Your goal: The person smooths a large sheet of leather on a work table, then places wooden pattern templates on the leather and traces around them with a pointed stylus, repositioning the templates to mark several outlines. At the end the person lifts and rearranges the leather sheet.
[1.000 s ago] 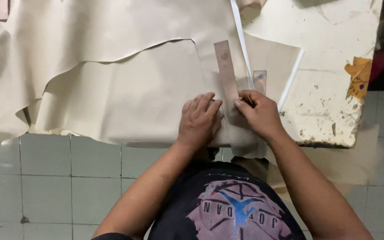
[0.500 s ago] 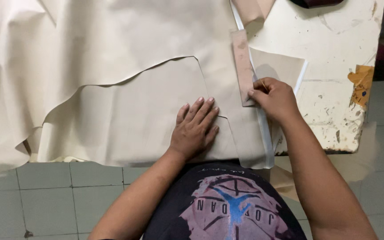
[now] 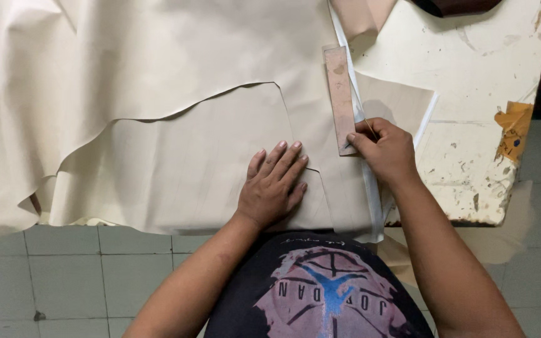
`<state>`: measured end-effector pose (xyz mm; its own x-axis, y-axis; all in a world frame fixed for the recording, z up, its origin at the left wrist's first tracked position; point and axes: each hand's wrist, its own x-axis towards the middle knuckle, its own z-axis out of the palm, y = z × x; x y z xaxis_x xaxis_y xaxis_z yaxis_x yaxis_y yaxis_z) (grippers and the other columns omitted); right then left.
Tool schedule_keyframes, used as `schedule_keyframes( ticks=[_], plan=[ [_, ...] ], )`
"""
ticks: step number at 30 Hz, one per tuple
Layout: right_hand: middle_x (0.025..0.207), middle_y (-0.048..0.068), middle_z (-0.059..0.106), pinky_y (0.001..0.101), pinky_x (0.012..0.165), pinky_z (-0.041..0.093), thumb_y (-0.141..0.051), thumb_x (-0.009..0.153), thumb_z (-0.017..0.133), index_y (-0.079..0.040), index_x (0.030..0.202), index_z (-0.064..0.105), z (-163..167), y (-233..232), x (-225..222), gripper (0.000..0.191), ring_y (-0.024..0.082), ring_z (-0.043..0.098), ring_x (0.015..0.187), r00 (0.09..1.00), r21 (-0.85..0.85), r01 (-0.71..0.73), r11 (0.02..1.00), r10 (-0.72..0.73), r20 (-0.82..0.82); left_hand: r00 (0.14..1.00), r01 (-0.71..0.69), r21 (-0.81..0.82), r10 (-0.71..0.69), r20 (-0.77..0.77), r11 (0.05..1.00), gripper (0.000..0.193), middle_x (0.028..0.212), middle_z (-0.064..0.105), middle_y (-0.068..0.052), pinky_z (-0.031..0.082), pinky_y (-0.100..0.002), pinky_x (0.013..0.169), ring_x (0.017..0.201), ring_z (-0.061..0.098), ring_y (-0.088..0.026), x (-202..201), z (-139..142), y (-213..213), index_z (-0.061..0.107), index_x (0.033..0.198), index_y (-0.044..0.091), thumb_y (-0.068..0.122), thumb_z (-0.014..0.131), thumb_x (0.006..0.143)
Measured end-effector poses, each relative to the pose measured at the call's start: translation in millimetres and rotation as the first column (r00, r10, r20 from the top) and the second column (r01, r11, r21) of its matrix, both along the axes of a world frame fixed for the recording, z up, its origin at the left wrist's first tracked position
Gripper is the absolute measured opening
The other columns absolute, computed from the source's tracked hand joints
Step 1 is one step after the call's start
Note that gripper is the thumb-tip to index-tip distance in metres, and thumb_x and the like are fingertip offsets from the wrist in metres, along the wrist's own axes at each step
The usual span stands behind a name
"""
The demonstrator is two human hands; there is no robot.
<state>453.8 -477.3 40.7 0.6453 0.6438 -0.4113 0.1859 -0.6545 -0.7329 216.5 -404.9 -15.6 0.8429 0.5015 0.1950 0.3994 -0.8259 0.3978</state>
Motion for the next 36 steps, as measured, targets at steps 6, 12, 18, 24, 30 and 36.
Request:
schedule_keyframes(
  ticks=[6, 12, 18, 24, 30, 36],
  plan=[
    [0.088, 0.005, 0.077, 0.0277, 0.072, 0.057, -0.019, 0.09, 0.076, -0.004, 0.105, 0.076, -2, -1, 8, 0.022, 0.012, 0.071, 0.077, 0.996, -0.1, -0.087, 0.991, 0.09, 0.019, 1.0, -0.019, -0.087, 0.02, 0.013, 0.996, 0.048, 0.156, 0.052, -0.002, 0.021, -0.044, 0.124, 0.147, 0.044, -0.02, 2, 13, 2, 0.064, 0.138, 0.019, 0.037, 0.066, 0.094],
    [0.089, 0.007, 0.076, 0.0296, 0.074, 0.057, -0.023, 0.086, 0.079, -0.006, 0.111, 0.073, -8, -4, 11, 0.031, 0.015, 0.072, 0.079, 0.985, -0.113, -0.131, 0.985, 0.142, 0.094, 0.999, 0.014, -0.047, -0.016, -0.04, 0.999, 0.047, 0.159, 0.048, -0.003, 0.017, -0.047, 0.125, 0.15, 0.04, -0.021, 44, 21, 28, 0.059, 0.144, 0.018, 0.038, 0.063, 0.102],
    [0.091, 0.005, 0.077, 0.0284, 0.075, 0.057, -0.025, 0.085, 0.079, -0.006, 0.11, 0.074, -11, -12, 14, 0.031, 0.013, 0.073, 0.081, 0.984, -0.176, -0.149, 0.973, 0.163, 0.067, 0.984, -0.144, -0.036, 0.139, -0.11, 0.989, 0.054, 0.164, 0.036, 0.003, 0.008, -0.052, 0.123, 0.152, 0.031, -0.02, 78, 25, 72, 0.048, 0.153, 0.028, 0.045, 0.053, 0.102],
    [0.086, 0.006, 0.077, 0.0272, 0.071, 0.056, -0.022, 0.086, 0.079, -0.005, 0.102, 0.075, -9, -14, 13, 0.024, 0.012, 0.071, 0.075, 0.994, -0.155, -0.109, 0.982, 0.108, -0.016, 0.978, -0.167, -0.022, 0.163, -0.131, 0.986, 0.051, 0.165, 0.039, 0.004, 0.009, -0.051, 0.127, 0.154, 0.032, -0.017, 76, 23, 68, 0.05, 0.154, 0.026, 0.042, 0.054, 0.105],
    [0.085, 0.006, 0.077, 0.0268, 0.069, 0.056, -0.022, 0.086, 0.079, -0.004, 0.099, 0.075, -7, -11, 12, 0.022, 0.011, 0.07, 0.073, 0.995, -0.128, -0.1, 0.987, 0.098, -0.021, 0.981, -0.171, -0.015, 0.169, -0.099, 0.985, 0.05, 0.165, 0.039, 0.005, 0.01, -0.05, 0.127, 0.153, 0.032, -0.016, 76, 18, 70, 0.052, 0.153, 0.026, 0.042, 0.054, 0.106],
    [0.084, 0.005, 0.078, 0.0276, 0.069, 0.056, -0.022, 0.086, 0.079, -0.005, 0.097, 0.076, -6, -12, 8, 0.02, 0.012, 0.071, 0.073, 0.988, -0.152, -0.146, 0.978, 0.153, 0.037, 0.979, -0.176, -0.018, 0.173, -0.105, 0.984, 0.05, 0.165, 0.039, 0.006, 0.01, -0.05, 0.127, 0.153, 0.032, -0.016, 76, 17, 69, 0.051, 0.153, 0.027, 0.042, 0.054, 0.106]
  ],
)
